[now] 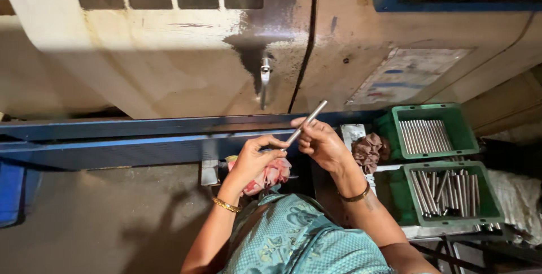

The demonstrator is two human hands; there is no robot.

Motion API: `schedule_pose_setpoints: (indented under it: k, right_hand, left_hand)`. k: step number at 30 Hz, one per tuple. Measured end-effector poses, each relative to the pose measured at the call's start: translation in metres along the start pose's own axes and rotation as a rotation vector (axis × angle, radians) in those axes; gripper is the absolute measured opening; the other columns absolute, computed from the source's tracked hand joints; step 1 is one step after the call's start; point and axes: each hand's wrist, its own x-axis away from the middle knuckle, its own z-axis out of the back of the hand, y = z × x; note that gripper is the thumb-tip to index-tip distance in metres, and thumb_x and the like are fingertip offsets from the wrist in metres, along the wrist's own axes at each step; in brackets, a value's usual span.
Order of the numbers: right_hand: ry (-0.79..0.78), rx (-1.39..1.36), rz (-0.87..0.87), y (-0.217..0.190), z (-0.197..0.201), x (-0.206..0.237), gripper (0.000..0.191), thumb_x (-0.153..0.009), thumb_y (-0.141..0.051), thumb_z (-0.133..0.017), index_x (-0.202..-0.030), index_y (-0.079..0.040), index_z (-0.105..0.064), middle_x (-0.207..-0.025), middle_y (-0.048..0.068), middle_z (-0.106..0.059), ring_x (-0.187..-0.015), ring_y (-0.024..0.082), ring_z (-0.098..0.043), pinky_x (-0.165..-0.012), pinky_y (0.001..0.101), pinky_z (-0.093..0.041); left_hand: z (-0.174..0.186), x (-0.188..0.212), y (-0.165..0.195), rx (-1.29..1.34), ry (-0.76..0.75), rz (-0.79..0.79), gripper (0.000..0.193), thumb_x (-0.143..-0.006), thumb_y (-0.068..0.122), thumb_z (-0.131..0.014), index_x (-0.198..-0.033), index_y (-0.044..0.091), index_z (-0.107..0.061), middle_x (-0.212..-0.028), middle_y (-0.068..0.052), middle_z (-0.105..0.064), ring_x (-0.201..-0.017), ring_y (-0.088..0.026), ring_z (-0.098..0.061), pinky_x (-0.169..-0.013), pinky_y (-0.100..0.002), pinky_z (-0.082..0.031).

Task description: The person repeatedly picks up metal rods from green bins, wipes them with a cloth, and uses them to scrape and wipe a dirty area on a machine door. The person opens and closes the machine door during the process and returns the rods to the bins.

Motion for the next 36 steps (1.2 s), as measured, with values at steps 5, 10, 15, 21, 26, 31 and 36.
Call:
schedule_pose_setpoints:
  k: [5,10,15,21,26,31,36]
  right_hand:
    - [0.068,0.578,0.364,0.017,-0.021,-0.004,0.017,-0.1,-0.014,-0.067,-0.103,0.002,-0.072,-0.094,-0.002,-0.06,-0.083,0.01,-0.053,-0.072,0.0231,-0.043]
    - [0.047,0.716,0.382,0.028,-0.051,-0.01,0.014,-0.097,-0.015,-0.067,-0.099,-0.002,-0.071,-0.09,-0.001,-0.072,-0.087,0.009,-0.065,-0.081,0.0243,-0.051]
    - [0.098,0.948,0.31,0.042,-0.085,-0.001,0.016,-0.094,-0.017,-0.071,-0.097,-0.001,-0.072,-0.078,-0.004,-0.065,-0.073,0.005,-0.052,-0.063,0.0259,-0.044]
    - [0.074,1.177,0.371,0.054,-0.112,0.01,0.023,-0.092,-0.022,-0.075,-0.095,0.001,-0.07,-0.068,-0.001,-0.063,-0.068,0.003,-0.049,-0.057,0.0267,-0.045]
    - [0.137,1.247,0.308,0.053,-0.115,0.019,0.023,-0.091,-0.023,-0.076,-0.094,0.0,-0.073,-0.066,0.002,-0.062,-0.063,0.006,-0.049,-0.054,0.0289,-0.044]
    - [0.118,1.095,0.355,0.05,-0.11,0.013,0.02,-0.091,-0.02,-0.075,-0.093,0.0,-0.071,-0.072,-0.002,-0.07,-0.067,0.006,-0.062,-0.06,0.0263,-0.051]
    - [0.206,1.044,0.304,0.041,-0.112,0.002,0.022,-0.088,-0.018,-0.079,-0.091,0.001,-0.07,-0.069,0.003,-0.063,-0.062,0.009,-0.055,-0.055,0.0305,-0.044]
  left_hand:
    - [0.026,0.022,0.04,-0.417,0.011,0.023,0.019,-0.091,0.007,-0.071,-0.109,0.002,-0.075,-0.105,-0.01,-0.077,-0.099,-0.02,-0.073,-0.089,-0.032,-0.055]
    - [0.032,0.03,0.079,-0.664,0.252,-0.199,0.015,-0.092,0.017,-0.072,-0.102,0.006,-0.076,-0.102,-0.01,-0.077,-0.098,-0.026,-0.074,-0.088,-0.037,-0.055]
    - [0.032,0.038,0.098,-0.835,0.469,-0.47,0.017,-0.087,0.019,-0.08,-0.099,0.009,-0.074,-0.098,-0.006,-0.075,-0.092,-0.027,-0.071,-0.082,-0.037,-0.052]
    - [0.038,0.051,0.107,-0.932,0.524,-0.553,0.014,-0.089,0.017,-0.079,-0.1,0.011,-0.074,-0.096,-0.003,-0.073,-0.088,-0.024,-0.068,-0.079,-0.038,-0.05]
    - [0.044,0.053,0.11,-0.986,0.469,-0.584,0.008,-0.091,0.016,-0.077,-0.097,0.012,-0.073,-0.093,-0.002,-0.072,-0.088,-0.023,-0.068,-0.08,-0.038,-0.048]
    - [0.046,0.048,0.109,-1.006,0.474,-0.595,0.008,-0.09,0.015,-0.076,-0.093,0.011,-0.071,-0.091,-0.002,-0.071,-0.087,-0.023,-0.067,-0.08,-0.038,-0.048]
    - [0.047,0.038,0.106,-1.01,0.529,-0.553,0.008,-0.088,0.015,-0.077,-0.091,0.011,-0.071,-0.088,-0.003,-0.069,-0.083,-0.025,-0.066,-0.077,-0.038,-0.049]
